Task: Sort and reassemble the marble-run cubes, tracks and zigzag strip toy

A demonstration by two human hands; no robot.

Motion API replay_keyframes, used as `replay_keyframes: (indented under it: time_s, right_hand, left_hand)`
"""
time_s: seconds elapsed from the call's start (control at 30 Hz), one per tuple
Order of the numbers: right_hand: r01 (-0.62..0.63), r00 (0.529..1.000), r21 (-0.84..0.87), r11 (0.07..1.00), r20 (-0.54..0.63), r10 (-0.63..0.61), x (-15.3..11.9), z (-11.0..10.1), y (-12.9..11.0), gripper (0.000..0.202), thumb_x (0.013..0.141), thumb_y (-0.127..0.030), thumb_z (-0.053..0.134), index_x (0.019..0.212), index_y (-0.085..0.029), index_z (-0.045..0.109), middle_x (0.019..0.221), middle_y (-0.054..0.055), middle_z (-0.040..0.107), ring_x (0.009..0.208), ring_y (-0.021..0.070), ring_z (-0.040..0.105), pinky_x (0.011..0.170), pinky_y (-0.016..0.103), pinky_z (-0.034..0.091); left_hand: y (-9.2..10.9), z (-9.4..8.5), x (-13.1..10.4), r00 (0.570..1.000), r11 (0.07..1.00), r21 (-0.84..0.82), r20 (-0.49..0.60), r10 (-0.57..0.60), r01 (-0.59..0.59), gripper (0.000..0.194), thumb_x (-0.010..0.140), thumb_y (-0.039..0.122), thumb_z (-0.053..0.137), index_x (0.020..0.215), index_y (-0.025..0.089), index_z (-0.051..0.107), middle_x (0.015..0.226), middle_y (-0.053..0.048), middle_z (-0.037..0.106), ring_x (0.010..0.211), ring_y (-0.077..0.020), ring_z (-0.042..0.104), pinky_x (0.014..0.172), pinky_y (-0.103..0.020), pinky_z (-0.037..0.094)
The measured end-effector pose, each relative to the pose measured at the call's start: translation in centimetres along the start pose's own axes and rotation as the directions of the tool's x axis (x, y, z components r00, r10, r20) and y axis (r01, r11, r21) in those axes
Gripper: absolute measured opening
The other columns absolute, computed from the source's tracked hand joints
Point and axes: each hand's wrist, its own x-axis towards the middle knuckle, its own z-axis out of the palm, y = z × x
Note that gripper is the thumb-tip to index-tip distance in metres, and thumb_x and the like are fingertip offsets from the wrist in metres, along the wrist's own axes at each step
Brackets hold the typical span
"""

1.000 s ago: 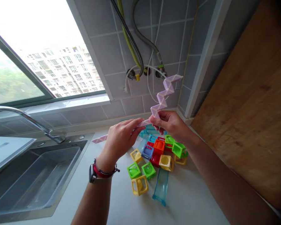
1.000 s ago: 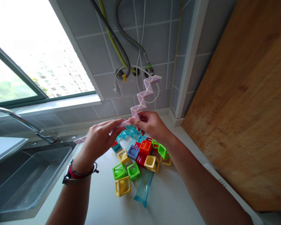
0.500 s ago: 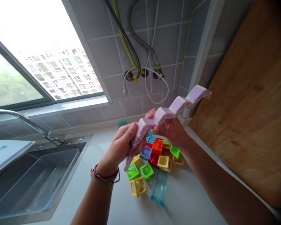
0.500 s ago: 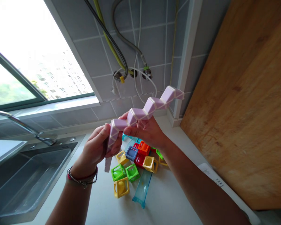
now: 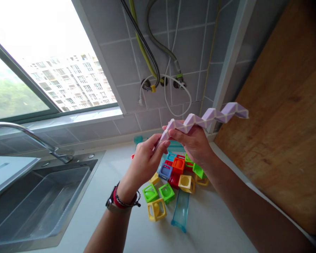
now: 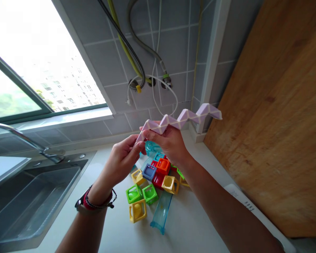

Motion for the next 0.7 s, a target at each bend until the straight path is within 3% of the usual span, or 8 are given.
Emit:
replay_keyframes:
  time_s: [0.17,0.3,0.43,0.47,0.53,0.6,0.7]
  right_hand:
    - [0.107,0.992,-0.175,0.979,0.081,-0.094,-0.3,-0.7,-1.0,0.038,0.070,-0.038,0.088,0.102,-0.024,0.073,0.098,0.004,0.076,0.091,0.0239,0.071,0.085,0.042,0.058]
    - [0.077,0.970,-0.224,0.972,0.242,-0.021,-0.4,-1.4,-2.0,0.030,0.073,-0.036,0.085,0.099,-0.026,0.074,0.093,0.002,0.075,0.091,0.0257,0.070,0.086,0.045,0.057]
    - [0.149,0.918,-0.341,0.928,0.396,-0.002,-0.3,-2.2,-3.1,0.024,0.079,-0.035,0.081,0.100,-0.025,0.076,0.098,0.005,0.075,0.097,0.0277,0.069,0.091,0.045,0.055]
    - [0.179,0.897,-0.375,0.910,0.441,0.006,-0.3,-2.4,-3.2,0.023,0.081,-0.035,0.079,0.101,-0.024,0.076,0.100,0.005,0.075,0.098,0.0278,0.068,0.091,0.045,0.055]
    - [0.208,0.853,-0.405,0.890,0.520,0.037,-0.1,-2.7,-3.1,0.024,0.084,-0.034,0.076,0.105,-0.023,0.075,0.102,0.006,0.075,0.099,0.0272,0.068,0.090,0.043,0.055]
    - [0.164,0.847,-0.390,0.906,0.526,0.073,0.2,-3.0,-2.5,0.025,0.086,-0.033,0.073,0.109,-0.023,0.075,0.103,0.005,0.074,0.099,0.0255,0.069,0.088,0.040,0.055]
    - [0.029,0.872,-0.308,0.951,0.472,0.127,0.5,-3.1,-1.3,0.025,0.086,-0.034,0.074,0.107,-0.022,0.074,0.096,0.004,0.074,0.092,0.0218,0.071,0.084,0.035,0.056]
  left_hand:
    - [0.7,-0.1,-0.1,0.976,0.951,-0.257,0.176,-0.126,0.169,0.046,0.098,0.057,0.046,0.081,0.016,0.058,0.060,0.001,0.059,0.042,-0.0060,0.038,0.041,-0.019,0.028]
    - [1.2,-0.9,-0.5,0.902,0.874,-0.344,0.379,-0.205,0.343,0.059,0.098,0.063,0.039,0.069,0.015,0.056,0.047,0.002,0.050,0.037,-0.0070,0.039,0.039,-0.020,0.030]
    - [0.3,-1.7,-0.5,0.847,0.796,-0.400,0.469,-0.249,0.455,0.056,0.097,0.061,0.045,0.071,0.013,0.058,0.048,0.001,0.052,0.034,-0.0063,0.041,0.036,-0.018,0.031]
    - [-0.1,-1.8,-0.4,0.823,0.758,-0.427,0.510,-0.250,0.494,0.054,0.097,0.061,0.046,0.075,0.013,0.060,0.048,0.001,0.053,0.032,-0.0059,0.039,0.034,-0.018,0.030]
    - [-1.3,-2.1,0.1,0.736,0.650,-0.464,0.638,-0.226,0.602,0.052,0.097,0.060,0.046,0.087,0.012,0.063,0.048,0.002,0.052,0.029,-0.0055,0.036,0.030,-0.017,0.026]
    - [-2.6,-2.2,0.7,0.639,0.539,-0.470,0.748,-0.178,0.699,0.050,0.096,0.059,0.046,0.095,0.012,0.063,0.048,0.004,0.051,0.027,-0.0049,0.033,0.027,-0.016,0.023]
    - [-4.1,-2.2,1.4,0.605,0.466,-0.482,0.781,-0.156,0.742,0.048,0.097,0.057,0.046,0.095,0.012,0.063,0.050,0.004,0.052,0.027,-0.0037,0.032,0.027,-0.014,0.026]
